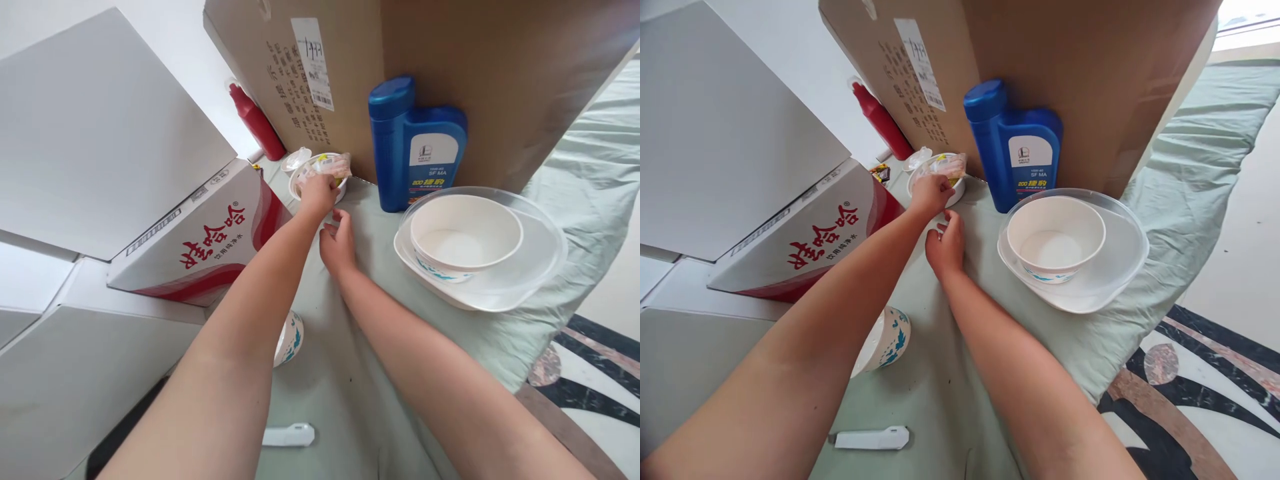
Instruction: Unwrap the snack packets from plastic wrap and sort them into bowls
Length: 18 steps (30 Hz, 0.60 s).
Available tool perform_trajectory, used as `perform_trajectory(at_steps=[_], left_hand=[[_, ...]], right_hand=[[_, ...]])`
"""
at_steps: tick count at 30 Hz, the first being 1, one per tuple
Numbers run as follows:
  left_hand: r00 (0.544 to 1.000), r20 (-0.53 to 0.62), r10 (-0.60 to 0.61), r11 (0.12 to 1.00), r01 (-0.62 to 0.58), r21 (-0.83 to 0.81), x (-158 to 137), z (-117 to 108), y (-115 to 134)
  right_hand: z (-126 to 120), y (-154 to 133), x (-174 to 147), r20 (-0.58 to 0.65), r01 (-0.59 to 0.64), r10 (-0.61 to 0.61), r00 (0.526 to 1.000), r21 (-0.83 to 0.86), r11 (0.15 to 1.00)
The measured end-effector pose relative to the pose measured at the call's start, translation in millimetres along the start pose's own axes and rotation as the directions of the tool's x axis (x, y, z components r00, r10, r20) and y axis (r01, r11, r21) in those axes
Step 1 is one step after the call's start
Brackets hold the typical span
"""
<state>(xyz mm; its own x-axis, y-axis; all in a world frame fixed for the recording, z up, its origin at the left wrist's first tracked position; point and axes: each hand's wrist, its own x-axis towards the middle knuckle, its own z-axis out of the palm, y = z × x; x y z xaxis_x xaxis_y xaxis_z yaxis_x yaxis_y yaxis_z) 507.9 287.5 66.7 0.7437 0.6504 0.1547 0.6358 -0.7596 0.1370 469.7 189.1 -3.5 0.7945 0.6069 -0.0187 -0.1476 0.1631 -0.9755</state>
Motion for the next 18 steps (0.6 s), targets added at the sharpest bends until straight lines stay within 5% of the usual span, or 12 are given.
perform_trajectory(at_steps=[6, 12, 18], left_hand=[[0.99, -0.061, -0.124, 0.992, 0.125, 0.027, 8, 2, 3], [0.997, -0.077, -0.006, 0.999, 0.009, 0.034, 2, 5, -14], [0.985, 0.109, 0.136, 0.979, -0.151, 0.138, 15, 9, -41]], right_hand=[[-4, 7, 29, -0.014, -0.238, 0.254, 0.967, 0.298, 0.924], [0, 17, 28, -0.061, -0.187, 0.223, 0.973, 0.361, 0.914], [2, 20, 23, -0.084, -0.121, 0.153, 0.985, 0.3, 0.946]])
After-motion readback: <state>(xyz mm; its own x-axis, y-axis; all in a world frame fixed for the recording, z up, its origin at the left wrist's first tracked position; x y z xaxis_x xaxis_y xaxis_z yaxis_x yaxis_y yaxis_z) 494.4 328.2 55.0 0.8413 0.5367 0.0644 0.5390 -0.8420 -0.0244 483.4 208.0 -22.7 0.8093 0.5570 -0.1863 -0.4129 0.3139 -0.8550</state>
